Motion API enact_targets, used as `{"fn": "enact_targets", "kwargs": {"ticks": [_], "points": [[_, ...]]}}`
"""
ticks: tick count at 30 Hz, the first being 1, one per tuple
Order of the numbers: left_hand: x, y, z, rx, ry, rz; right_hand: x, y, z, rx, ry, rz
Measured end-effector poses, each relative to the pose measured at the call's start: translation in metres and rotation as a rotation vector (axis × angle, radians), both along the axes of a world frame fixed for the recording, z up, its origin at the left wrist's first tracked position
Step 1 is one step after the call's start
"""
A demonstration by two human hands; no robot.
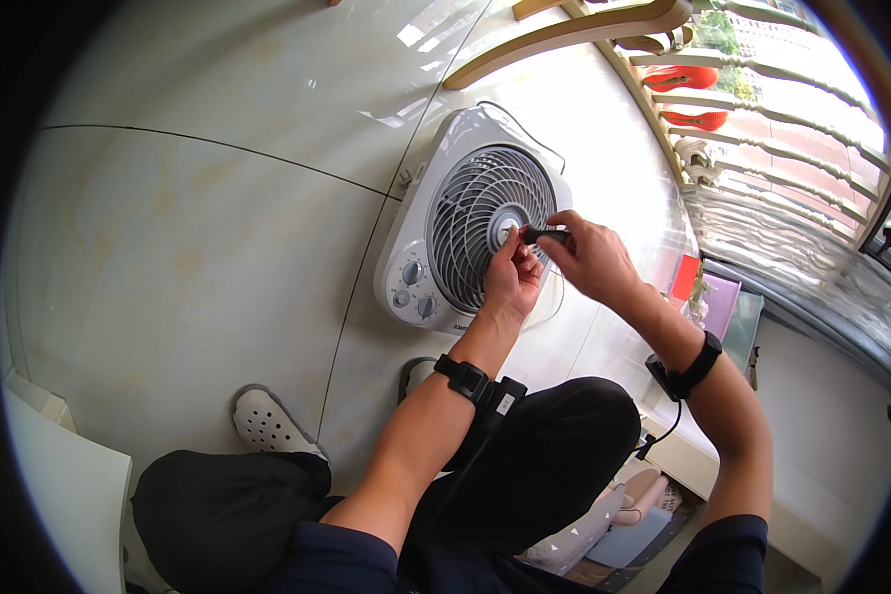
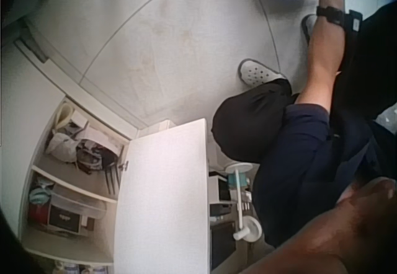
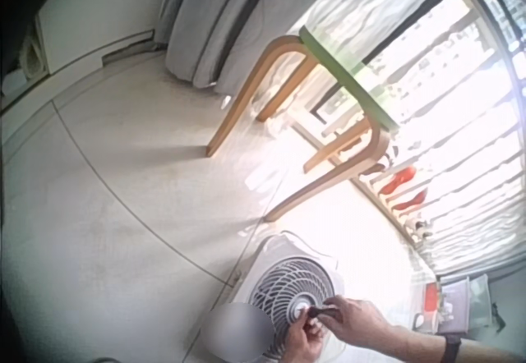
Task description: The person carries a portable fan to the living room and sits on the floor. They remove the front grille, then use a screwdriver to loosen and remove the central hub nut. They reassemble the fan by replacing the hub nut and tightening it, then reattach the front grille.
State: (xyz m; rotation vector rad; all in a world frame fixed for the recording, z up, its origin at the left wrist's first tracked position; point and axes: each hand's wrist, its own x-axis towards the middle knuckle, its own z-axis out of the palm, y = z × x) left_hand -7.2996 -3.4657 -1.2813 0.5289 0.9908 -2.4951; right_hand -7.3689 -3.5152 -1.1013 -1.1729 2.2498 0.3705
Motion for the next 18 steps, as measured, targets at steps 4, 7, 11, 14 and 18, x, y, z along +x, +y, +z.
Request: {"fn": "enact_targets", "kwargs": {"ticks": [4,7,11,14,18], "points": [[0.024,-0.012,0.016,-0.355,-0.381,-0.254,-0.005,0.004,0.0,-0.003,-0.032,0.438],[0.045,-0.031,0.02,-1.237,-1.076,-0.296,-0.014,0.007,-0.007,0.01,-0.021,0.55],[0.057,-0.057,0.01,-2.144,-1.43,-0.219,-0.016,0.01,-0.017,-0.169,-0.081,0.338],[0.057,-0.064,-0.002,-2.383,-1.305,-0.308,-0.012,0.007,-0.022,-0.129,-0.018,0.016],[0.052,-0.058,-0.006,-2.388,-1.377,-0.367,-0.009,0.006,-0.02,-0.118,-0.033,-0.092]]}}
